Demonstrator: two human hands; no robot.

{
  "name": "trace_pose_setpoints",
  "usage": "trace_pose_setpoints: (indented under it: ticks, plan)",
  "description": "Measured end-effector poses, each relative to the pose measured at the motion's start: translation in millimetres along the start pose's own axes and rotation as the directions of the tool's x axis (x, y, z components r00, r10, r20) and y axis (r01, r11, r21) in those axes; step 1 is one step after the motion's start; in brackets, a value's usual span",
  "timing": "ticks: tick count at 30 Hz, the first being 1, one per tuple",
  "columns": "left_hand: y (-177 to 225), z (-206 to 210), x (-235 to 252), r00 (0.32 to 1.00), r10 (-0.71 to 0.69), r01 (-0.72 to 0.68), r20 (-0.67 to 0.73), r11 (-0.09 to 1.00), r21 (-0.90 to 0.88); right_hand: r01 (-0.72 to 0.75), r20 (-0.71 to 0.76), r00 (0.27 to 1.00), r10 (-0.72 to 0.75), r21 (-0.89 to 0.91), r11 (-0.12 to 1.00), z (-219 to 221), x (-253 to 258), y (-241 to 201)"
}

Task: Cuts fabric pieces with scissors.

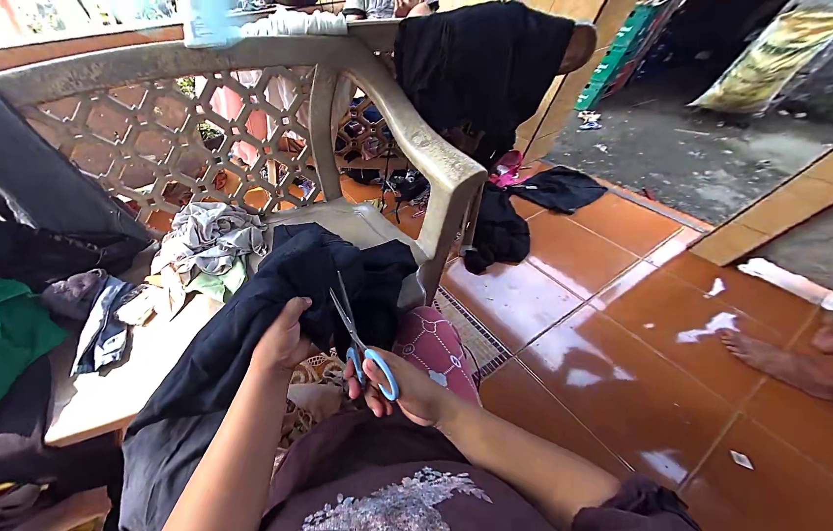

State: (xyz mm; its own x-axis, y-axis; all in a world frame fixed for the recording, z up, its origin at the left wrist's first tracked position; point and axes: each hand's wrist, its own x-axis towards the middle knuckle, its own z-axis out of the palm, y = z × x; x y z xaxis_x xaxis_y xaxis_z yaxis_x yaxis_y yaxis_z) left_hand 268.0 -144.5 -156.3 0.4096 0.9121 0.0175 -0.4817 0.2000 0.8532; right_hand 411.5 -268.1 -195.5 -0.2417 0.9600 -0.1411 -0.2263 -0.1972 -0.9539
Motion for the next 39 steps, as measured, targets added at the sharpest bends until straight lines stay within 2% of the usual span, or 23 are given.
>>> trace_pose_setpoints:
  ticks: [13, 25, 30, 33, 39]
  plan:
    - [-11, 1, -12, 0.996, -0.064, 0.061, 0.065, 0.997, 0.041, 0.037, -0.092, 0.995, -0.035, 0.024, 0.999, -4, 11, -13]
    - [-28, 5, -15, 1.000, -0.022, 0.021, -0.010, 1.000, -0.011, 0.112, -0.184, 0.979, -0.089, 0.117, 0.987, 6, 14, -8]
    - [-33, -5, -13, 0.999, 0.026, -0.025, 0.018, 0.998, -0.055, -0.012, -0.051, 0.998, 0.025, 0.246, 0.969, 8, 8, -12]
    - [-35, -10, -12, 0.998, 0.064, -0.062, 0.029, 0.997, -0.054, -0.038, 0.042, 0.999, 0.027, 0.280, 0.959, 6, 8, -10]
    - [-37, -11, -19, 0.993, 0.098, -0.097, 0.069, 0.995, -0.028, 0.012, 0.004, 1.000, -0.013, 0.263, 0.965, 5, 15, -21]
